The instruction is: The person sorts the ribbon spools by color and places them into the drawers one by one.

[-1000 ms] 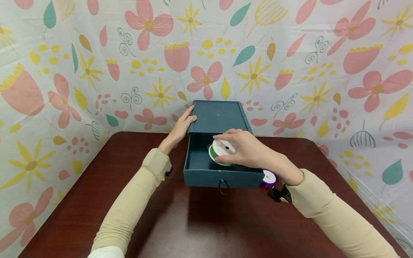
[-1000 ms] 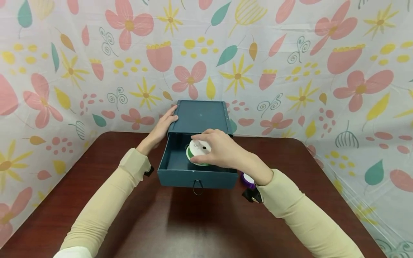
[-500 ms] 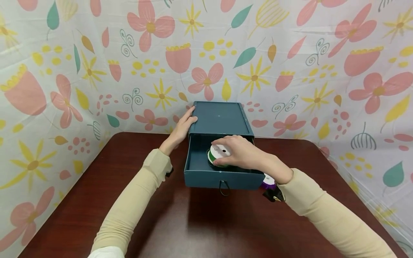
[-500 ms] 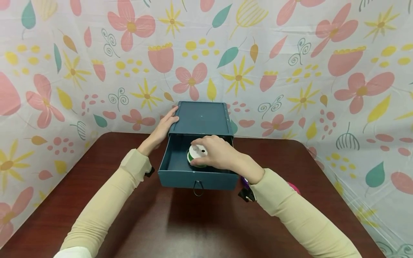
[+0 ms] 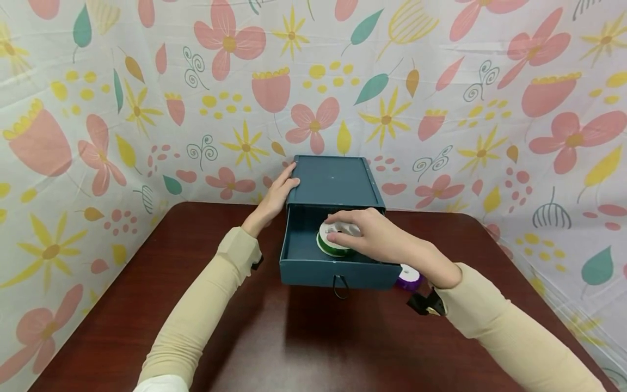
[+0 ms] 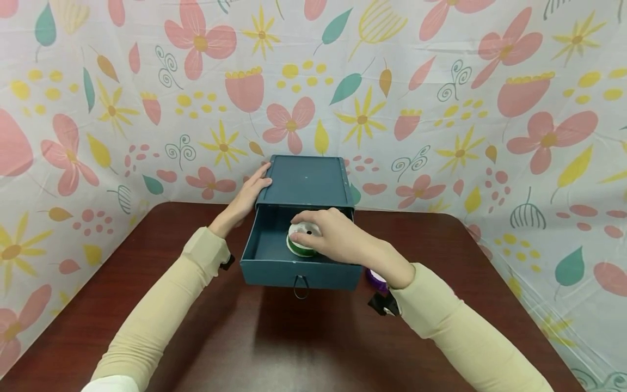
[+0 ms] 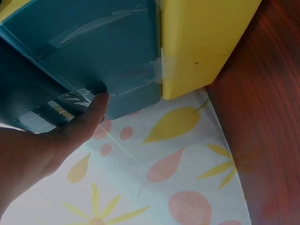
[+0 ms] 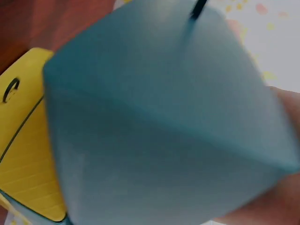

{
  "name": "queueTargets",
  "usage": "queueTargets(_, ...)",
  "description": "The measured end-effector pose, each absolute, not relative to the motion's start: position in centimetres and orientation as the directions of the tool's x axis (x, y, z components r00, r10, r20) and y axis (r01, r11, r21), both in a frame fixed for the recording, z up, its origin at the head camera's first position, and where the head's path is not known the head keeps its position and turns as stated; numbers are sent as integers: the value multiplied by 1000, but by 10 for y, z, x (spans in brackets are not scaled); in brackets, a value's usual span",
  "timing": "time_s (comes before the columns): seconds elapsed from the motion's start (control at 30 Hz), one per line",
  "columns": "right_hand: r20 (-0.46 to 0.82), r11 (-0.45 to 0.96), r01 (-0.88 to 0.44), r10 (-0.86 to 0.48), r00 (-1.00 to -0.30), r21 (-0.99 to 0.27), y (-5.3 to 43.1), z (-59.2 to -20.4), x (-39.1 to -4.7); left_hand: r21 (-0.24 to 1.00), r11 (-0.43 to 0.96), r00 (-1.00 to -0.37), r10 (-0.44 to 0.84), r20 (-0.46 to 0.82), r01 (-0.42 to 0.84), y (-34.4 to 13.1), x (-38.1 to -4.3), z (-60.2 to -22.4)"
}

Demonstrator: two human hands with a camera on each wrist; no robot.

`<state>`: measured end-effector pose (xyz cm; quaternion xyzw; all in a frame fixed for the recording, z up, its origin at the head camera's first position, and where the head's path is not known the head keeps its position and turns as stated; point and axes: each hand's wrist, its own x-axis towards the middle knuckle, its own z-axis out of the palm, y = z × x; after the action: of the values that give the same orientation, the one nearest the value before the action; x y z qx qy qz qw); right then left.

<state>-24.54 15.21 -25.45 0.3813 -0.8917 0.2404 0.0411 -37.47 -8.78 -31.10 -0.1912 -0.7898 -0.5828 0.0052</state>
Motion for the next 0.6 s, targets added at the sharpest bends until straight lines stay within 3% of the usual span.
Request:
queueTargets(0.23,615,320,-877,-626,-479,-358,156,-252,-206,922,235,-927,290,236,308,-87,-375,-312)
queueTargets(0.33,677,158,-909,-620,-396,-386,152,-256,-188,921,239,-928,291,234,307,-87,-376,-312)
queueTargets(0.47,582,-13,-829,-718,-381,-559,151,-269,-166,925,236,-928,296,225,299,-88,-376,-312)
queueTargets(0.6,317,-65,-547,-868,-381,-835,153,-293,-156,928,227,-929,294,224,296,-88,-376,-311)
